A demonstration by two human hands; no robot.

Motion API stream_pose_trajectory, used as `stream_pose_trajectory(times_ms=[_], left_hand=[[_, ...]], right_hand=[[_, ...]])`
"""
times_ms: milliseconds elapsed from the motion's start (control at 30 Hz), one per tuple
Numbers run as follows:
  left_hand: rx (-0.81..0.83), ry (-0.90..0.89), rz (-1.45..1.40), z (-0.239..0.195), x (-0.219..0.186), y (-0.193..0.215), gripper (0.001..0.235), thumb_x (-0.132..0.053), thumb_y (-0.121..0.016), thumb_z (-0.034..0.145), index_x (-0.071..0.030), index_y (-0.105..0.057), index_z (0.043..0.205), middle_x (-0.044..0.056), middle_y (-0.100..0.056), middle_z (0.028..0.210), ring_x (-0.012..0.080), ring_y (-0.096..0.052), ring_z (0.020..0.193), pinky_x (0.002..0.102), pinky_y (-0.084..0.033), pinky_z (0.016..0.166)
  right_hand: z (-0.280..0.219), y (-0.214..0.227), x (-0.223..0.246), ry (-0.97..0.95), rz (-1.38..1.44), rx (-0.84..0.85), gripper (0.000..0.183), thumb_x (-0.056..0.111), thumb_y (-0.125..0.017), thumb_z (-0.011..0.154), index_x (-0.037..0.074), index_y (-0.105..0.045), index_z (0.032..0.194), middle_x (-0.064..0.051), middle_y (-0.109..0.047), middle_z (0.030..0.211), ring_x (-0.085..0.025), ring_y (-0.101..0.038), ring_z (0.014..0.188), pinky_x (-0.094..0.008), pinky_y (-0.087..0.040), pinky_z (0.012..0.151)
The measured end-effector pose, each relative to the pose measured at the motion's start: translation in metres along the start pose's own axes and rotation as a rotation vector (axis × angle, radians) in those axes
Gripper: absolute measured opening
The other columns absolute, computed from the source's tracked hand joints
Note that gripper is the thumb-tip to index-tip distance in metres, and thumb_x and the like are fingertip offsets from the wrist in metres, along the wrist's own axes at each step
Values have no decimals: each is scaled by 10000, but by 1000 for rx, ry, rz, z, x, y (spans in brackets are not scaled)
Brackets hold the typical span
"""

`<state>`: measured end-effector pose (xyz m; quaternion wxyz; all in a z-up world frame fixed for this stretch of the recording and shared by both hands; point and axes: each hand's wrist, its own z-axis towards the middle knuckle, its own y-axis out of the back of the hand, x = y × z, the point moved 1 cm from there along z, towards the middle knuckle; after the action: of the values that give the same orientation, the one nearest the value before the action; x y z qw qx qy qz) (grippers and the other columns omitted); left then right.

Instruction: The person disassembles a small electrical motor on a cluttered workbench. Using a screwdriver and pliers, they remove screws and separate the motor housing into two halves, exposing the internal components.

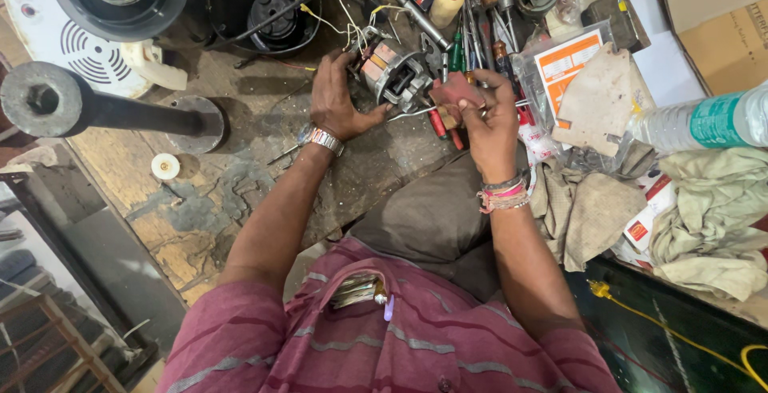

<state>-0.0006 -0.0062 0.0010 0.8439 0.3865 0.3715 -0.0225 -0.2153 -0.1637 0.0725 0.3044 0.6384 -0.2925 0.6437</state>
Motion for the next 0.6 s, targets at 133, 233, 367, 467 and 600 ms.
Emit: stream_pose_trajectory(times_ms=[133, 233, 367, 467, 600], left_hand=[[22, 8, -8, -1, 2, -1, 980, -539, -913, 642, -69, -477, 1384, 206, -561, 1295, 409, -580, 1197, 486, -496, 1025], [28, 18, 10, -2, 3, -2, 992, -542, -920, 645, -64, -474, 1392, 208, -561, 1290, 420, -574, 1204, 496, -493, 1027], [9, 0, 14, -2, 3, -3, 992, -528, -925, 634, -70, -475, 1389, 210, -557, 1298, 424, -569, 1212, 497, -491, 1036], [16, 1, 25, -2, 3, -2, 996, -525, -925, 623, -68, -479, 1387, 222, -550, 1295, 427, -568, 1202, 496, -492, 1025], [39, 9, -11, 0, 2, 1, 983, -515, -930, 643, -63, -471, 1386, 209, -553, 1283, 417, -578, 1186, 492, -503, 1010]], right_hand=[[1, 2, -4, -144, 45, 33, 242, -55, -586, 1035, -31, -609, 1274, -98, -715, 1016, -130, -713, 847, -245, -566, 740], [0, 1, -8, -261, 38, 76, 254, -30, -608, 1005, -16, -653, 1254, -67, -734, 1010, -115, -693, 819, -227, -516, 660], [3, -3, -8, -79, -283, 204, 263, 21, -646, 1011, -13, -687, 1268, -91, -741, 1127, -190, -667, 985, -281, -530, 858], [4, -3, 2, 335, -824, 196, 210, 110, -650, 997, 2, -739, 1154, -209, -705, 1218, -374, -646, 1130, -407, -480, 979], [4, -1, 17, 260, -665, 299, 236, 161, -575, 1109, 27, -734, 1220, -218, -685, 1215, -381, -608, 1135, -425, -454, 1005]])
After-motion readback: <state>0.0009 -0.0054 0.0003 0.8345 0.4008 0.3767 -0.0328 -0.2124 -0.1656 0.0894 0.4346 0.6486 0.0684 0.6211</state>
